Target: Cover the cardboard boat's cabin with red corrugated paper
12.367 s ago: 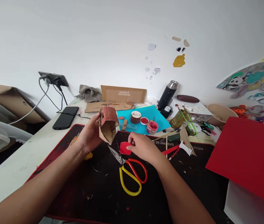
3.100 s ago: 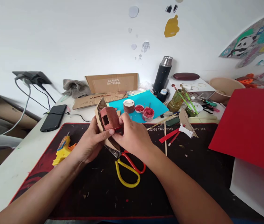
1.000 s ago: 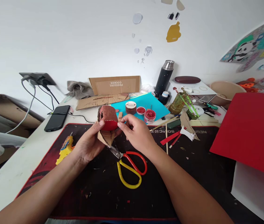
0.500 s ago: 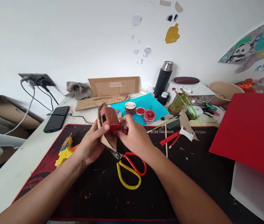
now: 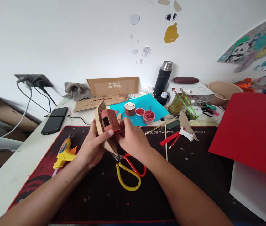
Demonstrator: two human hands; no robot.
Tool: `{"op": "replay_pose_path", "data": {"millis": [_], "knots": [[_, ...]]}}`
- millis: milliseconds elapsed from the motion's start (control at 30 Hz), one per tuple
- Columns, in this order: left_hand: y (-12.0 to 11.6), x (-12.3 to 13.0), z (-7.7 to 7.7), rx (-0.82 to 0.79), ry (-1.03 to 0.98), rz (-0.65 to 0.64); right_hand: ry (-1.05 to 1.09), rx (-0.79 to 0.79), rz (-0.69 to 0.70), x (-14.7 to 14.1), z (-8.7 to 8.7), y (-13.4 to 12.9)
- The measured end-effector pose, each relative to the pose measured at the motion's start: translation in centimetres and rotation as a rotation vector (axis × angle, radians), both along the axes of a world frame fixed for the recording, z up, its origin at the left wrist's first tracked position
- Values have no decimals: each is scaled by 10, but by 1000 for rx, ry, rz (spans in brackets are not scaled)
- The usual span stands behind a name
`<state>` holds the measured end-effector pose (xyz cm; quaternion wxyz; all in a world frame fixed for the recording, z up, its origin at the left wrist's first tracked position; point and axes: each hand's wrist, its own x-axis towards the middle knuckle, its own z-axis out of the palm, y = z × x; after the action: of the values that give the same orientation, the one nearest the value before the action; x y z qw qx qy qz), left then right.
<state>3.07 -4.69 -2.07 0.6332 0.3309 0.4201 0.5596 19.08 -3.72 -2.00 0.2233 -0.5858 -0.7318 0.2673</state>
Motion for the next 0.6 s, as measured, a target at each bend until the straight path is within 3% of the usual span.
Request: {"op": "replay_pose_path", "data": {"millis": [133, 300, 600], "knots": [[1, 1, -1, -4, -30, 7, 19, -3, -8, 0, -2, 1], [6, -5, -2, -72, -126, -20, 217, 5, -6, 1, -7, 2], [11, -8, 1, -75, -253, -61, 397, 206, -52, 4, -6, 1]]}}
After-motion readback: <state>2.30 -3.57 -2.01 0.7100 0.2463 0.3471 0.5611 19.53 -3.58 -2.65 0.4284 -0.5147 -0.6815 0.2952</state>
